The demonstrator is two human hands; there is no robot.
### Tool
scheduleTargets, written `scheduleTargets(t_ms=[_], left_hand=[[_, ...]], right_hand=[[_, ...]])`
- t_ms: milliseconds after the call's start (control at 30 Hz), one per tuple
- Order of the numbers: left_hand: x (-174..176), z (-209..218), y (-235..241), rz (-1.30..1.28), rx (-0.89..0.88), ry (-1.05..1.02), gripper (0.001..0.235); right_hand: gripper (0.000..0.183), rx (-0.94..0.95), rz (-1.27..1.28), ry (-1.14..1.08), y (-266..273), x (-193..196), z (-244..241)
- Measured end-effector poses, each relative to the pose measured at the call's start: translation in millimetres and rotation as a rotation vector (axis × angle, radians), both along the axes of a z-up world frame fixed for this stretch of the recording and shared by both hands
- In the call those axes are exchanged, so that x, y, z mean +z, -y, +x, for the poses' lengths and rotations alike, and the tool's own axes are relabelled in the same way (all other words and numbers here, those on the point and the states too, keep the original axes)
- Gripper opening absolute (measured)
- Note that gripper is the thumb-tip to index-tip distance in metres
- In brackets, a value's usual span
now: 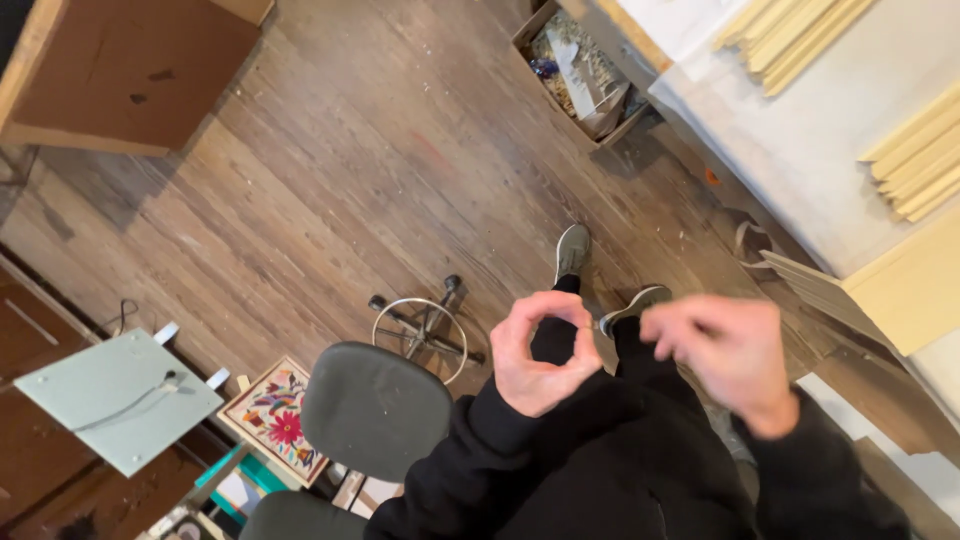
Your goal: The person applies glue to mitered wood frame corners, seats each corner in a corner vise, taps the joint with a hammer, trims excess wood with a utility knife, and stacks the finished corner assemblies on the work table.
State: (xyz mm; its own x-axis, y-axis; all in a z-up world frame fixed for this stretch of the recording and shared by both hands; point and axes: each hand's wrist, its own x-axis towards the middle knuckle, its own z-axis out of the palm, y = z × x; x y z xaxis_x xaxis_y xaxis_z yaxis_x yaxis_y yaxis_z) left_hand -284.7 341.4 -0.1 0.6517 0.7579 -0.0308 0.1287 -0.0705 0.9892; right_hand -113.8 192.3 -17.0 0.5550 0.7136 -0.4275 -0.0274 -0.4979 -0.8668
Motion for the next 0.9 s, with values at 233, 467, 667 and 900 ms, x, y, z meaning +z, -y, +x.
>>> scheduleTargets(t_ms=[233, 467, 667, 900], left_hand=[[27, 25, 16, -0.176, -0.345, 0.094, 0.043], [33, 58, 56, -0.551, -0.761, 0.005, 0.049], [36, 83, 127, -1.026, -1.029, -0.059, 0.058], [49, 109, 247, -1.079, -1.132, -0.086, 0.060]], right_hand=[[0.021, -0.017, 0.169, 0.410, 18, 72, -19], [0.026, 0.148, 0.203, 0.573, 97, 90, -3], [0.028, 0.084, 0.241, 0.551, 193, 75, -23], [0.024, -0.195, 0.442, 0.493, 320, 42, -52]])
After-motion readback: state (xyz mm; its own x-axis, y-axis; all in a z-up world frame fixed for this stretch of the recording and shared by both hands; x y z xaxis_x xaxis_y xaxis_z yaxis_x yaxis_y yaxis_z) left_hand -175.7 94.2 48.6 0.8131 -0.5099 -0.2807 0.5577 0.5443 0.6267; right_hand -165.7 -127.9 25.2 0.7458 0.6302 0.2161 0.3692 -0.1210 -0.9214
